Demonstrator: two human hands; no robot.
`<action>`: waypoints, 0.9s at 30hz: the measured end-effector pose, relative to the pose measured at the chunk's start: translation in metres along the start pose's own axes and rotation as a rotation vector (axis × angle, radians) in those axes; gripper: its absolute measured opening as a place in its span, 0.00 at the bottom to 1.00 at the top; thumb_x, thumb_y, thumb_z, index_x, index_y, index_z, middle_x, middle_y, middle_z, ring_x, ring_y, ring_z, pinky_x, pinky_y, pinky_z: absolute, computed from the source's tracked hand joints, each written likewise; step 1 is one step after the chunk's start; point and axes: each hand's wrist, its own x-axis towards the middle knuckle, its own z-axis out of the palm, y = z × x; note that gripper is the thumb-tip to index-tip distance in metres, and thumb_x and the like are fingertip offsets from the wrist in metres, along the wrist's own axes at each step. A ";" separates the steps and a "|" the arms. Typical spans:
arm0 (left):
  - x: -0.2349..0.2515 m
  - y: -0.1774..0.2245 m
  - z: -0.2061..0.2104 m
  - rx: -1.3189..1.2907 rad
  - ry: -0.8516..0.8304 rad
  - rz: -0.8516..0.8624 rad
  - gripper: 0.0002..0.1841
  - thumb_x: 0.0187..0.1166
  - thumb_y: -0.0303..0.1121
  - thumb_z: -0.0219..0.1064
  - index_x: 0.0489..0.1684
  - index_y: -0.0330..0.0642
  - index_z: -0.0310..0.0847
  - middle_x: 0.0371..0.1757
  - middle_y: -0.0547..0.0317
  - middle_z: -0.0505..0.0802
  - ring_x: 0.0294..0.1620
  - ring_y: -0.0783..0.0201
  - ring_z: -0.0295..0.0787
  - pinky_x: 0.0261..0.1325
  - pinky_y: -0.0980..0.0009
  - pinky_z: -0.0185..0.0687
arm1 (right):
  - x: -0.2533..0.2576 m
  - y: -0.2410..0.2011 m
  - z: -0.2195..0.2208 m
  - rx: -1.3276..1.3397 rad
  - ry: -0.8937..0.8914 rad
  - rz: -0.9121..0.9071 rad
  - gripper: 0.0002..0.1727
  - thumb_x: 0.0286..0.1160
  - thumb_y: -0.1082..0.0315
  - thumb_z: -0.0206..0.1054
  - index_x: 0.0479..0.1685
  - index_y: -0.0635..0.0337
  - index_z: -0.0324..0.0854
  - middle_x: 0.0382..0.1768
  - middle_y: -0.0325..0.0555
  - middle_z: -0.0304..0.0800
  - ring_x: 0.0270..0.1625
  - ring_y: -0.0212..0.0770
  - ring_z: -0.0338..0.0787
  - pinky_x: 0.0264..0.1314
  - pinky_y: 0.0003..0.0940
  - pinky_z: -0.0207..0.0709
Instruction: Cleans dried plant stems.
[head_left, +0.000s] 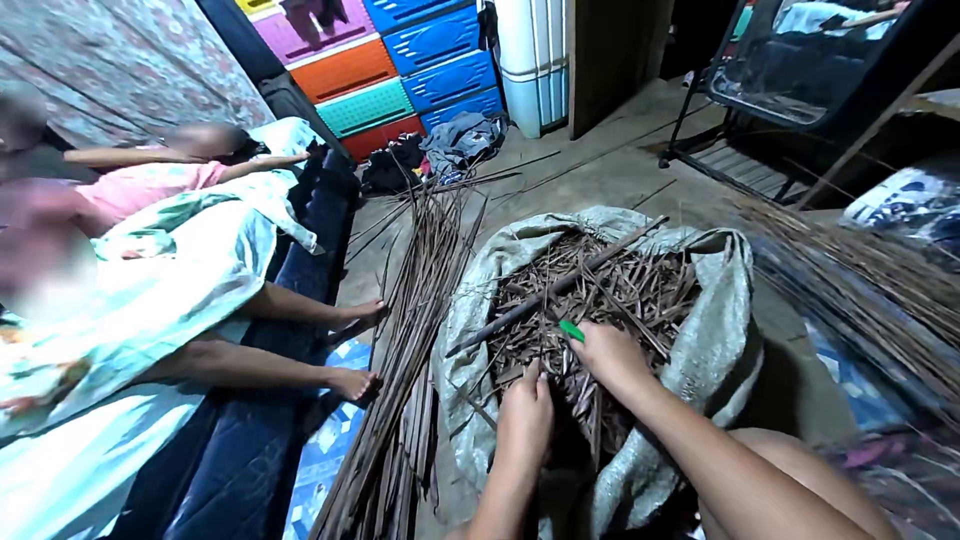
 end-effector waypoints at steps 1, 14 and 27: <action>0.001 0.000 -0.002 0.000 0.002 -0.008 0.24 0.96 0.38 0.47 0.84 0.39 0.73 0.60 0.38 0.92 0.59 0.46 0.90 0.69 0.47 0.79 | -0.007 -0.003 0.000 0.013 -0.048 -0.044 0.21 0.91 0.55 0.56 0.61 0.63 0.84 0.59 0.63 0.90 0.66 0.63 0.89 0.67 0.65 0.77; -0.005 0.003 0.000 0.004 -0.011 0.003 0.23 0.95 0.38 0.47 0.81 0.40 0.76 0.51 0.41 0.93 0.49 0.49 0.91 0.62 0.49 0.82 | 0.008 0.008 -0.002 0.023 0.000 0.043 0.21 0.92 0.56 0.55 0.65 0.63 0.83 0.62 0.63 0.90 0.69 0.62 0.87 0.69 0.65 0.76; 0.001 0.006 -0.005 -0.026 0.053 0.021 0.23 0.95 0.37 0.47 0.79 0.34 0.76 0.62 0.37 0.91 0.63 0.46 0.90 0.72 0.48 0.77 | -0.021 -0.012 0.011 -0.140 -0.070 -0.105 0.18 0.90 0.59 0.58 0.65 0.62 0.83 0.63 0.61 0.90 0.69 0.62 0.88 0.68 0.65 0.77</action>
